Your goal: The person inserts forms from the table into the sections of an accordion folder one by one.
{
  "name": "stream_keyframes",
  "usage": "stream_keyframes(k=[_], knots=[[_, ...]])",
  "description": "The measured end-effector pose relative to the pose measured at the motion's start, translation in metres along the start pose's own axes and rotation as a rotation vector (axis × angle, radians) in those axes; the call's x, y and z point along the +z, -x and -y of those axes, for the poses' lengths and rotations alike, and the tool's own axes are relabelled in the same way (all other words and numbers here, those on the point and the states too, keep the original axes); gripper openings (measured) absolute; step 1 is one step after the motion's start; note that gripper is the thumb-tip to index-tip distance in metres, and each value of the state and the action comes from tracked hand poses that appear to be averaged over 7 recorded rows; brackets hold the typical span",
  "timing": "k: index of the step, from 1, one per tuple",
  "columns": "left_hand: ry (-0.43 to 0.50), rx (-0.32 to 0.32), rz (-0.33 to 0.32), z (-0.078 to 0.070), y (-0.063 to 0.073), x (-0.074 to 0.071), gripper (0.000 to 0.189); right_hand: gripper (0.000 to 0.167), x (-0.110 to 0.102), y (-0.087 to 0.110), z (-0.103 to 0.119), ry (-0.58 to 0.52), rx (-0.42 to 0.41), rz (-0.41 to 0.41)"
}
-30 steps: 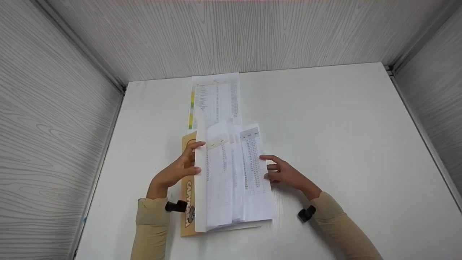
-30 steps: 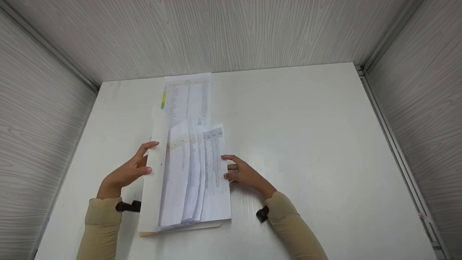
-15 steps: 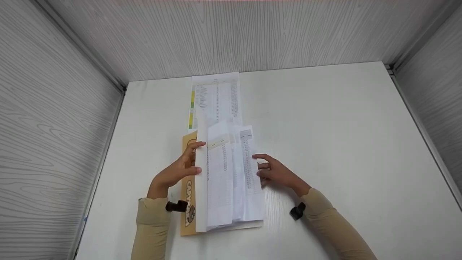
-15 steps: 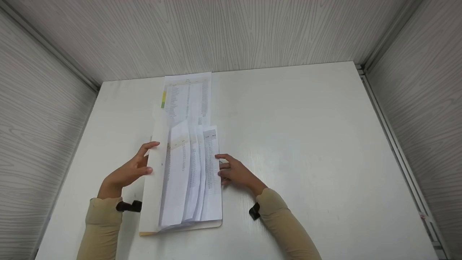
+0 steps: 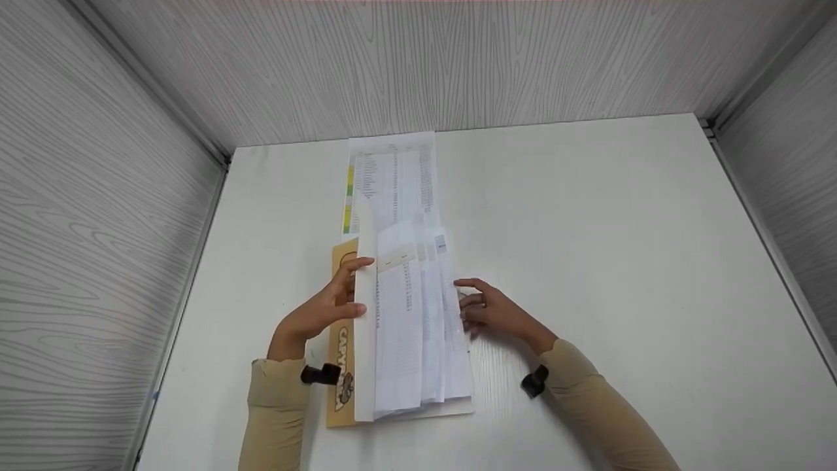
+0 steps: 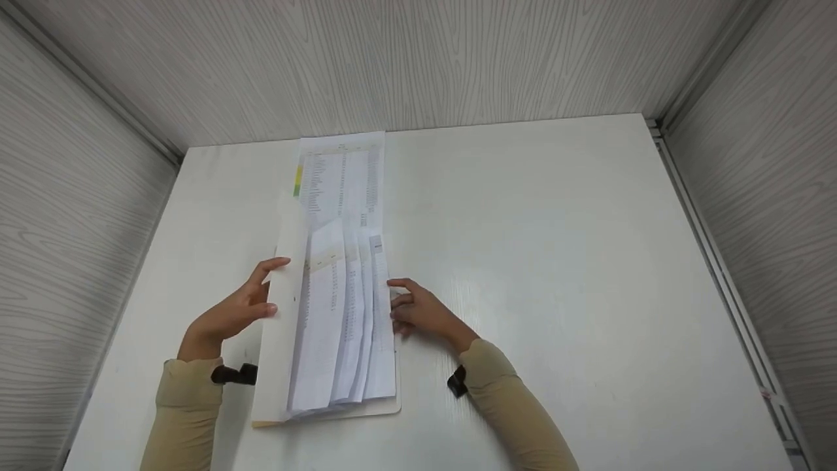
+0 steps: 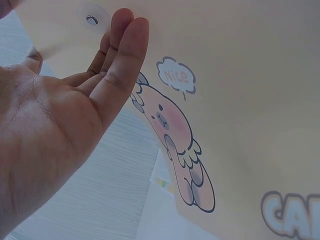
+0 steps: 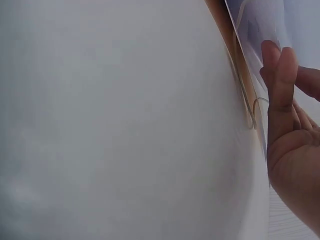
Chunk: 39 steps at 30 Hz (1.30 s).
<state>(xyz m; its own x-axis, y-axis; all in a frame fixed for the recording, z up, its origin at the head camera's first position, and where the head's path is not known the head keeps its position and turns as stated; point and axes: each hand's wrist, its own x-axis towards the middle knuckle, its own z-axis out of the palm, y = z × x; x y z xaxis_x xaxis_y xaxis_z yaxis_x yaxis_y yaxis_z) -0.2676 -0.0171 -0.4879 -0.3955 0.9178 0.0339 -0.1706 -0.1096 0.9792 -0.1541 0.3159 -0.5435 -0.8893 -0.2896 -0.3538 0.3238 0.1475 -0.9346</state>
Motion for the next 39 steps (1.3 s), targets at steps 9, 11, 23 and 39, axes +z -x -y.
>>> stream_keyframes(k=[9,11,23,39], knots=[[-0.012,-0.012,-0.001,-0.002,0.002,0.0,0.071,0.058,0.009,-0.004,0.0,-0.019,0.008,0.029],[-0.013,-0.012,-0.004,-0.002,0.002,0.0,0.071,0.059,0.012,-0.006,0.001,-0.016,0.011,0.015],[-0.018,-0.025,-0.018,0.0,0.003,0.001,0.076,0.061,0.018,-0.011,-0.003,-0.015,0.025,0.007],[0.001,-0.004,0.003,0.0,0.002,0.002,0.072,0.053,-0.018,-0.007,0.004,0.178,-0.041,-0.067]])
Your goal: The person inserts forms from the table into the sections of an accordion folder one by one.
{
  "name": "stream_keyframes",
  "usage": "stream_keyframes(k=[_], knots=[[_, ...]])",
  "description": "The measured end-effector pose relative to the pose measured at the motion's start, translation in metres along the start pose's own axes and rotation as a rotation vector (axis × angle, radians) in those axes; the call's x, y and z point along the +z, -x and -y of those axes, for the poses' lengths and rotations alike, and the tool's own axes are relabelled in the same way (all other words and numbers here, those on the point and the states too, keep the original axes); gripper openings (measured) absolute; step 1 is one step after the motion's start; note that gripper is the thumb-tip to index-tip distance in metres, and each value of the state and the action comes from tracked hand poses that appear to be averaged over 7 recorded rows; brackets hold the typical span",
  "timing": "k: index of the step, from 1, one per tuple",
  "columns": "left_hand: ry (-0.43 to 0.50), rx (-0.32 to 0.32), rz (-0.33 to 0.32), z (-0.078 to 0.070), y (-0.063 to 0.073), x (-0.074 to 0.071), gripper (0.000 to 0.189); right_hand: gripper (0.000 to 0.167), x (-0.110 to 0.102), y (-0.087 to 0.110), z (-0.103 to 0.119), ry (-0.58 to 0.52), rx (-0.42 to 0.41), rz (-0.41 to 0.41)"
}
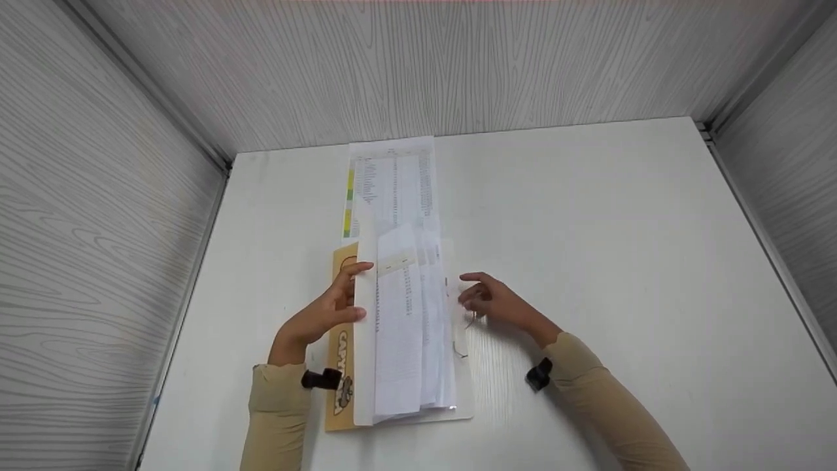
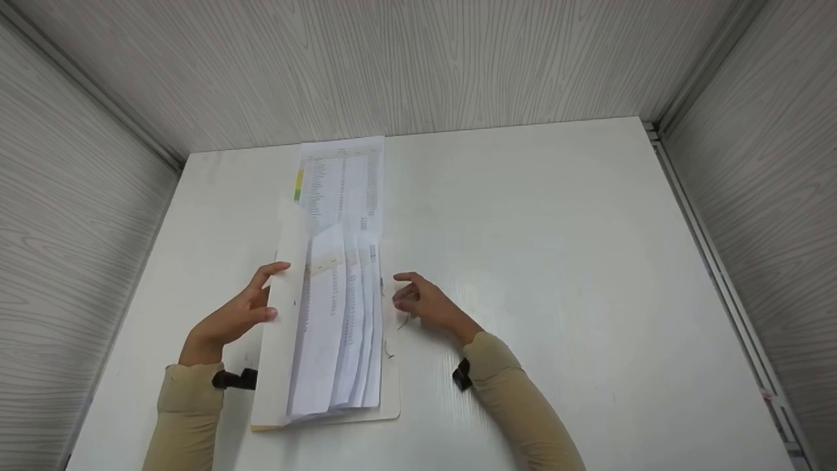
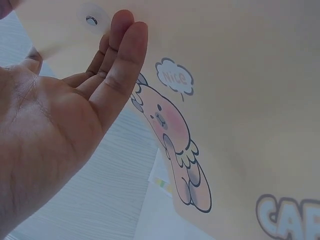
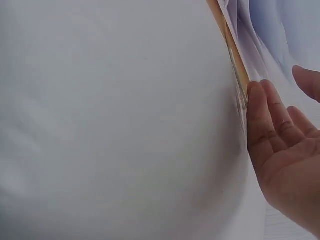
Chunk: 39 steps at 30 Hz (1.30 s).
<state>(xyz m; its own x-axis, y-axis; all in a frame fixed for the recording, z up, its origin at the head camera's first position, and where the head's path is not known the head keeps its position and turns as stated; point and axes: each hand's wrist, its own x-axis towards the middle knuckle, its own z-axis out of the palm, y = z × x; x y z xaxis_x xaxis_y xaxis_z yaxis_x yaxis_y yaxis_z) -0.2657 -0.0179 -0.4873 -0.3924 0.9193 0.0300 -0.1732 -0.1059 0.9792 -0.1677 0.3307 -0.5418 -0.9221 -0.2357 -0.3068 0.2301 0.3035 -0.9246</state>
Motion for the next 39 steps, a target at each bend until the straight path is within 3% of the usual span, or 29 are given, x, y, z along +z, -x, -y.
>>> stream_keyframes(k=[8,17,29,39], knots=[[-0.001,-0.002,0.007,-0.001,-0.001,-0.001,0.078,0.05,-0.024,-0.022,0.008,0.128,-0.041,-0.107],[0.018,-0.01,0.012,0.003,-0.002,0.0,0.07,0.051,-0.04,-0.05,0.016,0.184,0.001,-0.135],[0.043,-0.003,0.031,0.003,-0.001,0.0,0.076,0.052,-0.047,-0.081,0.027,0.263,0.089,-0.079],[0.063,-0.007,0.035,0.003,-0.001,0.0,0.073,0.049,-0.041,-0.102,0.036,0.518,0.098,-0.05]])
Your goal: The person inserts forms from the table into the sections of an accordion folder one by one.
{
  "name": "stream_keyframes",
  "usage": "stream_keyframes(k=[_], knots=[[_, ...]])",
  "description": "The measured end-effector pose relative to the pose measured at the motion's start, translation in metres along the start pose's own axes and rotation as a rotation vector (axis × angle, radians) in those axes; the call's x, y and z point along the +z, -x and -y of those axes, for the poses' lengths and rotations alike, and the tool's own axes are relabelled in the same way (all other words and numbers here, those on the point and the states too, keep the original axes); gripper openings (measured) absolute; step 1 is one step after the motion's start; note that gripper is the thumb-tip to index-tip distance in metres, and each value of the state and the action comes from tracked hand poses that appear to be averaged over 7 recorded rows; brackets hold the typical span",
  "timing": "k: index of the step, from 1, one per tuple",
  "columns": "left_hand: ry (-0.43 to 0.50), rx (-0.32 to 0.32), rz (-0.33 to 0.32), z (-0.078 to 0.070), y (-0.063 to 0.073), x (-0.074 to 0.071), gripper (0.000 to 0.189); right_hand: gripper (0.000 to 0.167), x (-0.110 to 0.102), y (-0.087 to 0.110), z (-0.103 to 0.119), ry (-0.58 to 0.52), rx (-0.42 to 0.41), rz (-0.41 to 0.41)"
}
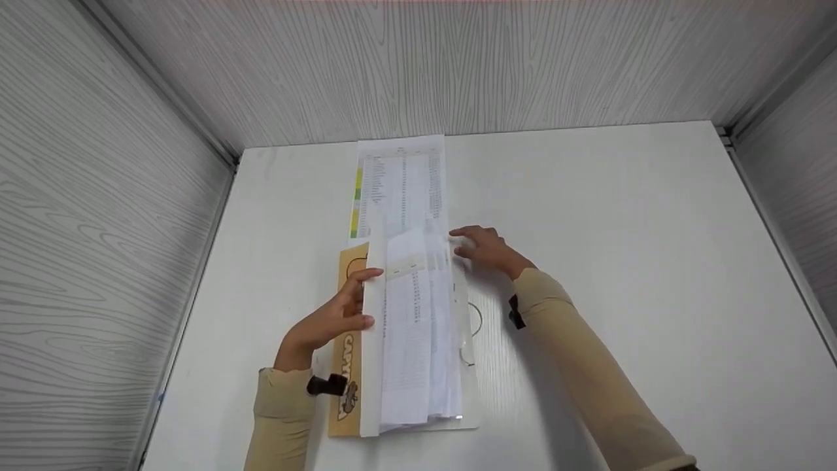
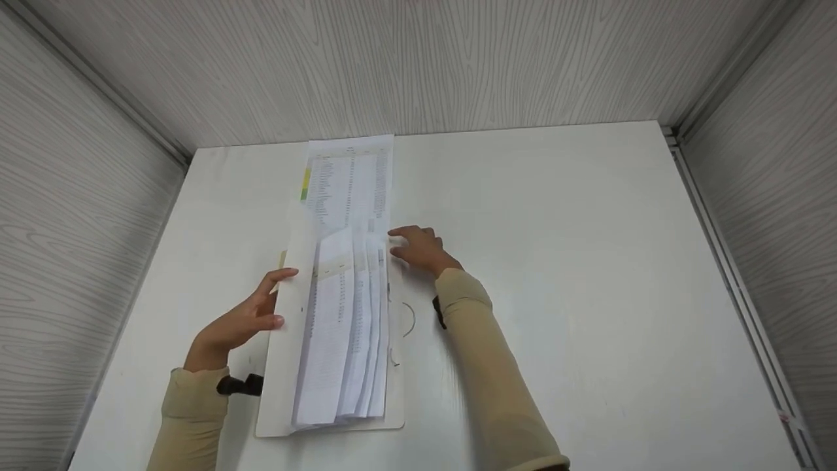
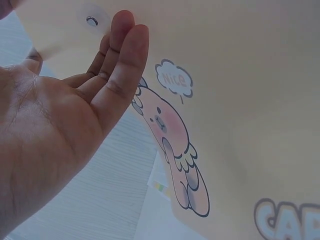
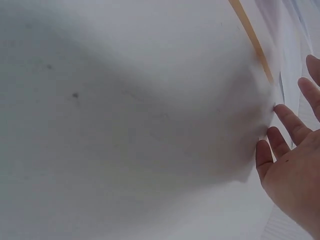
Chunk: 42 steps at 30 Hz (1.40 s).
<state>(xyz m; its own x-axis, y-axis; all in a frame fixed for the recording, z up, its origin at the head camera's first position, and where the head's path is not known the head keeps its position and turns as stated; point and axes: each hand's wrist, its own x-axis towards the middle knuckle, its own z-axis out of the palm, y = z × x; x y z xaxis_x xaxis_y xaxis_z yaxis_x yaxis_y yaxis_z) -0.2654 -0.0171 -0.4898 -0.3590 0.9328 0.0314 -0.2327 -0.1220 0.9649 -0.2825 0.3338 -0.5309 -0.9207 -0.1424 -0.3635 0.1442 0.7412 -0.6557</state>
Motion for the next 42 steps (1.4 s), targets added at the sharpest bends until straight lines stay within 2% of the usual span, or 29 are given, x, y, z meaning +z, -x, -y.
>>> stream_keyframes(k=[4,10,22,28,36,42], knots=[[-0.006,-0.001,-0.006,0.0,0.002,0.001,0.074,0.048,0.001,-0.007,0.005,0.096,-0.004,0.006],[-0.017,0.001,-0.012,0.002,0.003,0.003,0.069,0.045,0.001,-0.015,0.009,0.153,0.032,0.017],[-0.028,0.016,-0.004,0.006,0.001,0.004,0.072,0.045,-0.001,-0.032,0.002,0.167,0.083,-0.049],[-0.027,0.012,-0.002,0.008,0.002,0.006,0.072,0.05,0.0,-0.04,-0.001,0.161,0.103,-0.083],[-0.05,-0.008,-0.026,0.011,0.003,0.008,0.074,0.059,0.01,-0.044,-0.001,0.29,0.117,-0.142],[-0.036,-0.028,-0.033,0.01,0.002,0.005,0.075,0.062,0.003,-0.046,-0.004,0.335,0.167,-0.148]])
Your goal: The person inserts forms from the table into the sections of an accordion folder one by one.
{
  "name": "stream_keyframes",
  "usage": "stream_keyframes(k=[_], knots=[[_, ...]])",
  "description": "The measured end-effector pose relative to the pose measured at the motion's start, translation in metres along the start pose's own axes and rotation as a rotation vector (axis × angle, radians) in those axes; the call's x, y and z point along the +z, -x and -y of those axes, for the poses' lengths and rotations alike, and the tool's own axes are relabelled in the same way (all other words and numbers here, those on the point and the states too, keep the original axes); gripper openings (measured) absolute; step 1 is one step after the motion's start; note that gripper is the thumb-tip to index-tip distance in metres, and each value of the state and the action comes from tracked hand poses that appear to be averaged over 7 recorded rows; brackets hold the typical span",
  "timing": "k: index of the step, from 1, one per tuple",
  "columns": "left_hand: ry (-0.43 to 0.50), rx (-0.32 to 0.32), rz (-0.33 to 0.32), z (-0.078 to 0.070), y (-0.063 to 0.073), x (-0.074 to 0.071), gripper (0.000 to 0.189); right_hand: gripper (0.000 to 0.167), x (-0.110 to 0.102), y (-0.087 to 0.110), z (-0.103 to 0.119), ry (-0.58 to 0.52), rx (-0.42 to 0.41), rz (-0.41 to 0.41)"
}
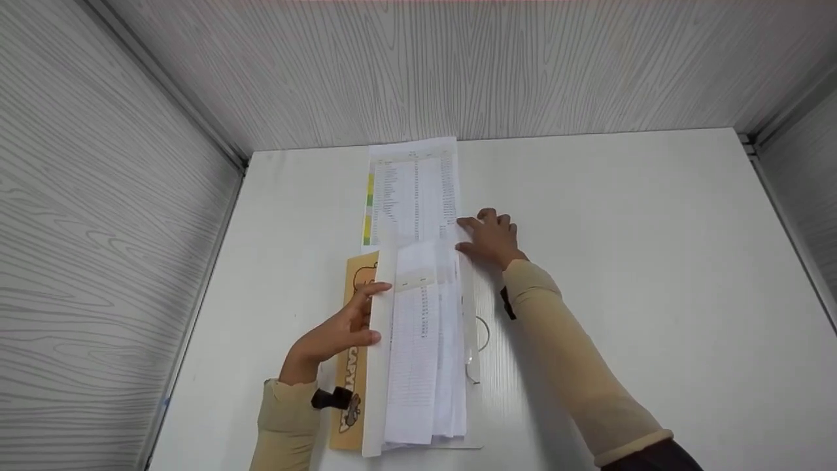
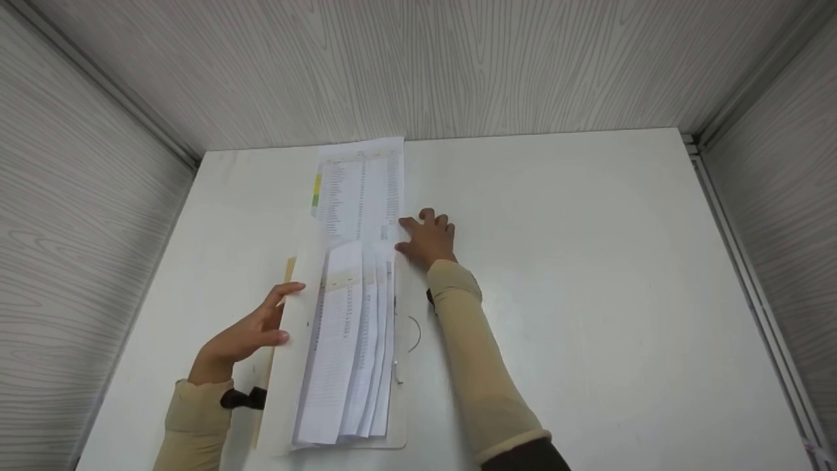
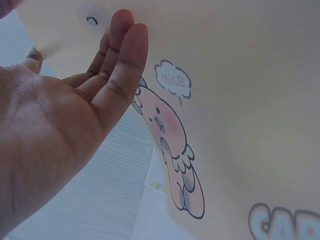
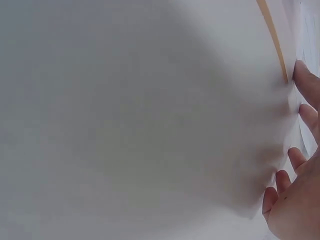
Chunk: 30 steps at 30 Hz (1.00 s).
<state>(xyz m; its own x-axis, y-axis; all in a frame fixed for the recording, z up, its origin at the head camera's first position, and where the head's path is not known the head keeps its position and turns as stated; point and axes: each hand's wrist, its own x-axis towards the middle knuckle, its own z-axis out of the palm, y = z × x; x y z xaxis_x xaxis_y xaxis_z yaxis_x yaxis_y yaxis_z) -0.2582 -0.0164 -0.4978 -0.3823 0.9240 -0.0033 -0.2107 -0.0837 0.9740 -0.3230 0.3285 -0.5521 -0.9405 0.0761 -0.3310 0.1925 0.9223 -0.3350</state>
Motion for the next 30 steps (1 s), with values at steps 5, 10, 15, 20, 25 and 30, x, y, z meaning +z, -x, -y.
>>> stream_keyframes(k=[5,10,15,20,25,30], knots=[[-0.008,0.004,0.017,0.002,0.0,0.001,0.072,0.062,-0.011,0.007,-0.021,-0.027,0.03,0.019],[-0.006,0.016,0.026,0.002,-0.003,0.0,0.074,0.061,-0.023,0.011,-0.054,-0.026,0.058,0.017],[-0.005,0.018,0.044,0.0,-0.004,-0.001,0.073,0.062,-0.035,0.021,-0.085,-0.007,0.076,0.028],[-0.01,0.026,0.046,-0.001,-0.006,-0.001,0.073,0.063,-0.046,0.039,-0.106,-0.026,0.094,0.035],[-0.055,0.027,0.026,0.0,-0.004,-0.002,0.071,0.059,-0.048,0.059,-0.124,-0.04,0.064,0.043],[-0.065,0.035,0.02,-0.001,-0.001,-0.004,0.069,0.055,-0.045,0.08,-0.138,-0.004,0.026,0.04]])
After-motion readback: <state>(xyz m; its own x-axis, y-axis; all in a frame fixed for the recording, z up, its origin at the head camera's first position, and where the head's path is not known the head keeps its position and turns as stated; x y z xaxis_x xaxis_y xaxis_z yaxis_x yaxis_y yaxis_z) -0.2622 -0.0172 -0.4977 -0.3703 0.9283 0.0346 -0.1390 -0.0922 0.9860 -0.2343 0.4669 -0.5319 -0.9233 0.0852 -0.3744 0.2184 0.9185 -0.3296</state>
